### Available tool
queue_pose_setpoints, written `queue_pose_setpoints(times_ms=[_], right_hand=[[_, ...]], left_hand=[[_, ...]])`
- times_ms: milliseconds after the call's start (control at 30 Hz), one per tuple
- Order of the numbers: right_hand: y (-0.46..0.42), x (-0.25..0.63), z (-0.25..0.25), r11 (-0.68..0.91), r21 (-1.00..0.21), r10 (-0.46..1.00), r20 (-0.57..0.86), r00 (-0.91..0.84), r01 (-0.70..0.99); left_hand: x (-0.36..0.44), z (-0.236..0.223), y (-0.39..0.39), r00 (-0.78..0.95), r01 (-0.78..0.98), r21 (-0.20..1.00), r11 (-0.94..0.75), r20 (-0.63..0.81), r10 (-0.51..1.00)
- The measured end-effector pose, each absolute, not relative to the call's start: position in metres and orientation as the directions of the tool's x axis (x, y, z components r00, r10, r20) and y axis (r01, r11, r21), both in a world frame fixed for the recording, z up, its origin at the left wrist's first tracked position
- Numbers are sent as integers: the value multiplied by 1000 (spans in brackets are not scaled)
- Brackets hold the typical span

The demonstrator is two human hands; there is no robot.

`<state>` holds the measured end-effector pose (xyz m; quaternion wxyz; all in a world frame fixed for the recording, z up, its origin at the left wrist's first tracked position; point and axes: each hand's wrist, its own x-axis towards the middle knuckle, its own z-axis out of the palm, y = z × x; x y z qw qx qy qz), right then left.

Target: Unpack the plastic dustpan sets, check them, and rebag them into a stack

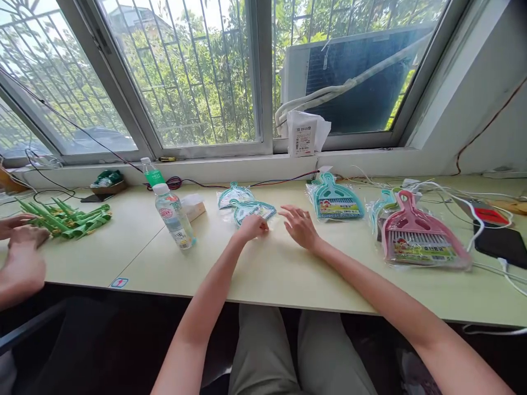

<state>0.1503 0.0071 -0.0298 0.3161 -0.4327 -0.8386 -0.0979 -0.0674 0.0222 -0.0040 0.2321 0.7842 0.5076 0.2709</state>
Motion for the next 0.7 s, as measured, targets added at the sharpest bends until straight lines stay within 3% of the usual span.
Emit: queue_pose_setpoints(times_ms=[67, 133, 200, 267, 367, 433, 567, 633, 700], right_hand=[[9, 139, -38, 541, -233, 754, 559, -344, 808], [18, 140, -44, 413, -368, 866, 441, -235, 833], [28, 150, -46, 346, -445, 921, 327, -210, 826], [36, 165, -44, 329, -516, 941, 249, -229, 791], [44, 180, -39, 259, -655, 961, 99, -260, 709], [44, 182, -38, 188, -723, 973, 44, -228, 664], [40, 176, -35, 104, -842, 992, 127, 6, 529], [40, 176, -33, 114, -905, 977, 177, 117, 411], [42, 179, -30, 140, -954, 956, 200, 216, 264]], left_hand=[[-54, 3, 12, 576, 530, 737, -420, 51, 816], [-43, 7, 3, 759, 376, 859, -348, -70, 647], [-35, 8, -2, 844, 281, 929, -242, -119, 523], [-32, 7, -1, 842, 206, 960, -192, -74, 534], [-39, -1, 11, 677, 141, 962, -232, 77, 732], [-49, -7, 23, 445, 218, 928, -303, 182, 877], [-71, -13, 43, -93, 407, 854, -325, 393, 915], [-78, -12, 46, -234, 333, 912, -239, 325, 916], [-80, -9, 45, -164, 167, 974, -151, 178, 970]])
